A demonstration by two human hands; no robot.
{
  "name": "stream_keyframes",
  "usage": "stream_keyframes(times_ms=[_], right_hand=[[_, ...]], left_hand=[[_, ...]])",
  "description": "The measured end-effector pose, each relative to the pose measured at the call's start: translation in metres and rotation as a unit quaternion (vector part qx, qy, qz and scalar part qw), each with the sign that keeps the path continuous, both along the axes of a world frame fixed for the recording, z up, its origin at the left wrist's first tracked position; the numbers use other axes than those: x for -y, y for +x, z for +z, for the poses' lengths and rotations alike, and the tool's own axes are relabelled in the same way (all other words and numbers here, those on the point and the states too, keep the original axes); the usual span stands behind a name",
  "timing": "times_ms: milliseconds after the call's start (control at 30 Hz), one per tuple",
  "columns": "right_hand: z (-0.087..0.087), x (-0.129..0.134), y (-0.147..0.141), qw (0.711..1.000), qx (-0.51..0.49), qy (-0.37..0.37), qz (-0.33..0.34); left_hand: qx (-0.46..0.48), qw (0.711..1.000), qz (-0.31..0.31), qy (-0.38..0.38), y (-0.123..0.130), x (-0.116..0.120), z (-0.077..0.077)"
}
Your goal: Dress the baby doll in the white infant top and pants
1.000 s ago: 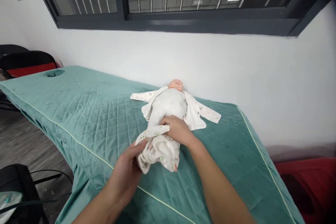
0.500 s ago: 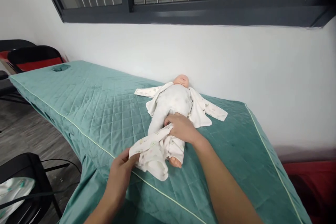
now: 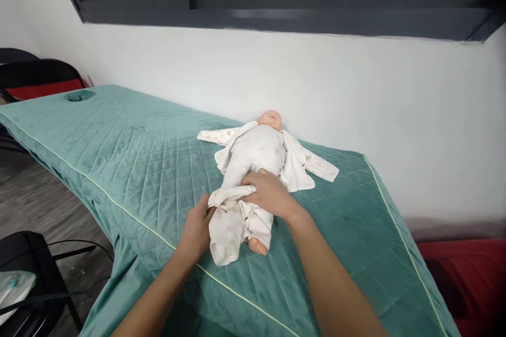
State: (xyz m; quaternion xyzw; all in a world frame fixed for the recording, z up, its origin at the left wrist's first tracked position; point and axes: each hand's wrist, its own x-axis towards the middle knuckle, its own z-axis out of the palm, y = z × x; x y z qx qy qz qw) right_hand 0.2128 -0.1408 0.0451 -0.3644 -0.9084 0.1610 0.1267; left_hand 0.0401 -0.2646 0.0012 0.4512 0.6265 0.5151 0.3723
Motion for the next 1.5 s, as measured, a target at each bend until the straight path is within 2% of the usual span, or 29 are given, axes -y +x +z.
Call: stream_keyframes(times_ms=[133, 267, 433, 533, 633, 833, 1100, 1300, 1500], right_hand=[[0.002, 0.0, 0.001, 0.999, -0.026, -0.024, -0.008], [0.001, -0.001, 0.004, 0.997, -0.061, -0.046, -0.007], [0.0, -0.003, 0.007, 0.995, -0.071, -0.072, -0.01], [0.0, -0.002, 0.006, 0.995, -0.064, -0.068, -0.021], [0.0, -0.001, 0.003, 0.996, -0.047, -0.058, -0.058], [0.001, 0.002, -0.002, 0.994, -0.046, -0.04, -0.087], [0.001, 0.002, -0.004, 0.987, -0.085, -0.042, -0.128], [-0.004, -0.004, 0.002, 0.971, -0.162, -0.05, -0.17], [-0.009, -0.01, 0.002, 0.952, -0.214, -0.067, -0.207]], left_hand=[[-0.005, 0.999, -0.017, 0.042, -0.003, -0.014, -0.004], [-0.01, 0.996, -0.002, 0.09, -0.007, -0.029, -0.01], [-0.008, 0.995, 0.014, 0.102, -0.013, -0.049, -0.01], [-0.031, 0.994, -0.015, 0.106, -0.017, -0.06, -0.008], [-0.049, 0.991, -0.033, 0.122, -0.02, -0.07, -0.008], [-0.183, 0.976, -0.038, 0.109, -0.028, -0.09, -0.013], [-0.281, 0.95, -0.039, 0.133, -0.037, -0.116, -0.025], [-0.379, 0.915, -0.033, 0.132, -0.035, -0.125, -0.017], [-0.42, 0.895, -0.03, 0.15, -0.033, -0.14, -0.011]])
